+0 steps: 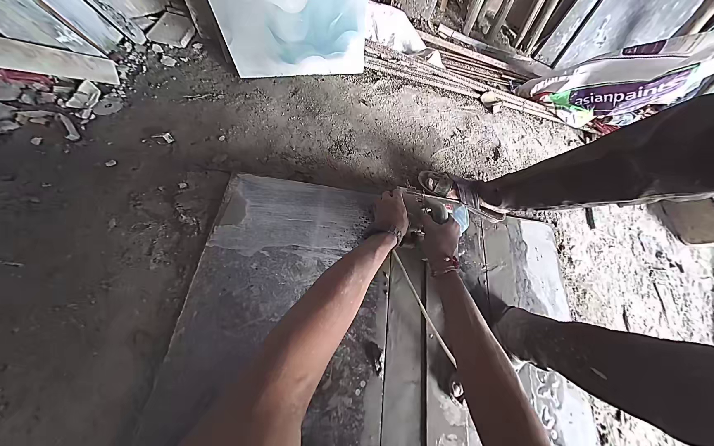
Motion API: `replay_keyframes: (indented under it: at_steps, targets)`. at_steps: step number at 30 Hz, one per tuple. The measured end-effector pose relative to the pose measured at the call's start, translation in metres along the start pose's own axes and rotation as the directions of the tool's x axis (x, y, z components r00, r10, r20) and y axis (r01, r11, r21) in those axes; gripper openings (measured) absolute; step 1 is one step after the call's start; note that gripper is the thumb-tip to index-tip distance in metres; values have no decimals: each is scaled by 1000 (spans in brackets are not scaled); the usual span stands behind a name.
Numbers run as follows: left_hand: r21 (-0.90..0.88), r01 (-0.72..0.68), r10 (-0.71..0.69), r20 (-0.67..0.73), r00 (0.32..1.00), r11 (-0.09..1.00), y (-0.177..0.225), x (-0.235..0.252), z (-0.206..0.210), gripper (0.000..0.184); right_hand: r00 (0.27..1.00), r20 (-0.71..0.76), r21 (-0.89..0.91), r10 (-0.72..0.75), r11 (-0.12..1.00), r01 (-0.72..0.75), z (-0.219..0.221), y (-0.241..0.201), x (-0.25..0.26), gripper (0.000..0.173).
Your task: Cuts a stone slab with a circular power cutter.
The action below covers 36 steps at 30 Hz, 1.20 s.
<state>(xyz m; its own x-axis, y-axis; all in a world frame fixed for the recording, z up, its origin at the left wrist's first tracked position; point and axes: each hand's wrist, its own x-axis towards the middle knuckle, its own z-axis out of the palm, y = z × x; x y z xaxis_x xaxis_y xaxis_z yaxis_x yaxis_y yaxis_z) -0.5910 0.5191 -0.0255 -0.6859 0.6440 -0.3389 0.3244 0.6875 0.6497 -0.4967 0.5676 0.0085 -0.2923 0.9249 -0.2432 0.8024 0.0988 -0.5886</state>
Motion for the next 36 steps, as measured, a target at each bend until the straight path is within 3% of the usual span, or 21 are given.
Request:
replay_keyframes:
  at_steps: [6,9,13,17,20,24,28,30,33,36]
  targets:
    - [-9,-12,12,-10,1000,1000,3,0,-3,57,1000,14,-21,-9,1000,9,-2,-2,3,32]
    - [-16,-2,1,-48,999,1000,2,0,-5,51,996,95,-16,1,1000,1,-6,-7,0,37]
    - [29,-121,122,-49,991,992,8,-11,-10,44,972,231,45,28,998,-40,-28,-10,-11,38]
    - [115,-204,214,-76,974,972,15,-11,-9,39,973,231,101,-2,995,-22,-39,-3,-2,39]
    - [119,-118,124,-45,991,986,7,3,-2,50,967,253,102,-30,995,4,-45,-8,0,37]
    - [164,-39,41,-12,999,986,6,7,-6,48,952,297,85,-77,995,54,-46,-9,5,38]
    - [111,-117,122,-40,992,987,6,10,4,51,955,289,102,-62,994,33,-54,-8,5,39]
    - [115,-142,148,-50,988,983,10,4,-9,54,968,237,145,-85,988,51,-40,-8,3,39]
    - [121,-33,39,-48,998,992,5,7,-10,54,978,171,107,-119,989,102,-13,1,7,48]
    - [133,-6,9,-24,1000,991,5,12,-10,57,987,129,132,-94,988,77,0,3,22,42]
